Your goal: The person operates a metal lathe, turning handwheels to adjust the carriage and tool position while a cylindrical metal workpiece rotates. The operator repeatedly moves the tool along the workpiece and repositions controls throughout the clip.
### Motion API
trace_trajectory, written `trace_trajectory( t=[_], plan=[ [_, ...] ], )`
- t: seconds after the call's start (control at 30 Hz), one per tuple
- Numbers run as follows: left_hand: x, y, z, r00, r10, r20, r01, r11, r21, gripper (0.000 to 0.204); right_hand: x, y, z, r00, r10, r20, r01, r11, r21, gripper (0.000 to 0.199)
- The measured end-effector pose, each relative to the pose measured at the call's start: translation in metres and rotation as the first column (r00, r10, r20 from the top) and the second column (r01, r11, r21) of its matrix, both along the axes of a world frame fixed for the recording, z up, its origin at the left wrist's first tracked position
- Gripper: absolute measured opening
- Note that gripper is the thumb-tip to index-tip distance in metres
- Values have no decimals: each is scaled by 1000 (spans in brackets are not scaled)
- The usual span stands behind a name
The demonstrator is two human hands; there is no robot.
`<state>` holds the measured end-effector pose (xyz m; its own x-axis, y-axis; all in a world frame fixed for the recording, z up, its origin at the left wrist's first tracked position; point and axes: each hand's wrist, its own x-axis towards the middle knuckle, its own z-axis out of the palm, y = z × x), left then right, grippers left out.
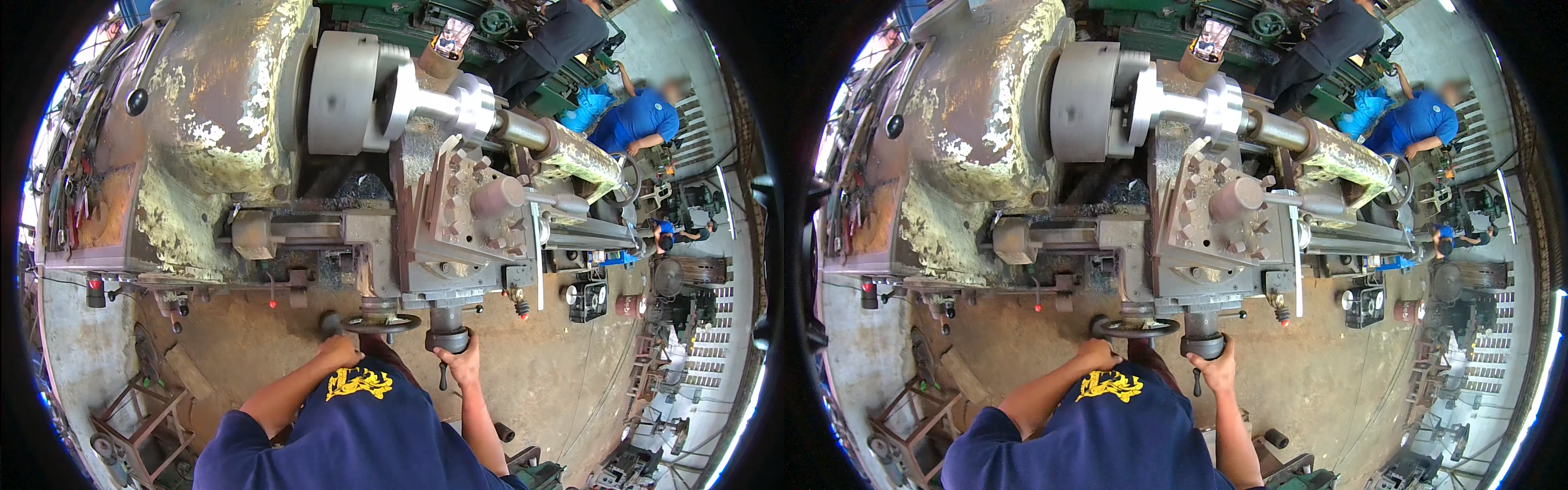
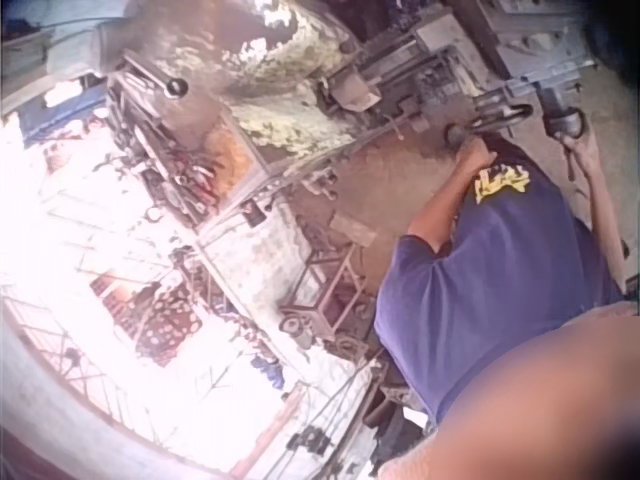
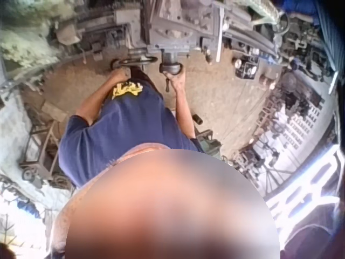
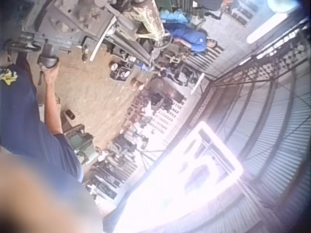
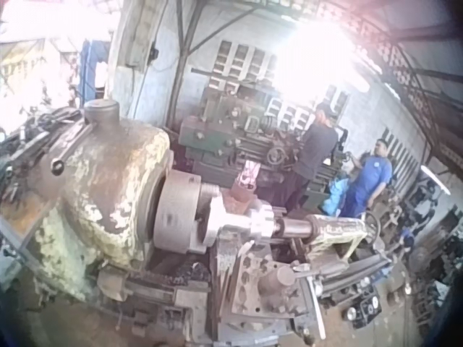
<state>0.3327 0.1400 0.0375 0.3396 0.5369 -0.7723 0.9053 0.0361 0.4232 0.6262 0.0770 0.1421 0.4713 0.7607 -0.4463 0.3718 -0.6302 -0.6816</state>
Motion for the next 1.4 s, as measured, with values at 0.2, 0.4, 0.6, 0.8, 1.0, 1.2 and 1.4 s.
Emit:
trace_trajectory(
  t=[0.2,0.4,0.6,0.8,1.0,1.2,1.4],
  plan=[
    [54,-7,18,816,7,578,37,997,-64,64,-32,-5,4,903,34,429,-94,988,120,108],
    [116,-4,49,602,528,599,-108,797,-595,71,37,-13,-15,856,29,-517,50,989,138,93],
    [147,13,68,481,703,524,-17,605,-796,69,22,-10,-4,985,160,69,-156,986,-64,72],
    [156,5,56,313,746,587,-112,643,-757,59,-32,-17,51,886,191,422,-202,979,-19,74],
    [160,3,65,320,755,573,-266,652,-710,55,-32,-33,52,892,265,366,-316,945,84,63],
    [156,7,53,308,784,539,-157,600,-784,51,41,-29,-7,846,-159,-509,300,931,208,80],
    [151,-3,6,92,831,548,39,547,-836,53,35,-23,-25,883,35,-467,-39,999,1,93]
  ],
)
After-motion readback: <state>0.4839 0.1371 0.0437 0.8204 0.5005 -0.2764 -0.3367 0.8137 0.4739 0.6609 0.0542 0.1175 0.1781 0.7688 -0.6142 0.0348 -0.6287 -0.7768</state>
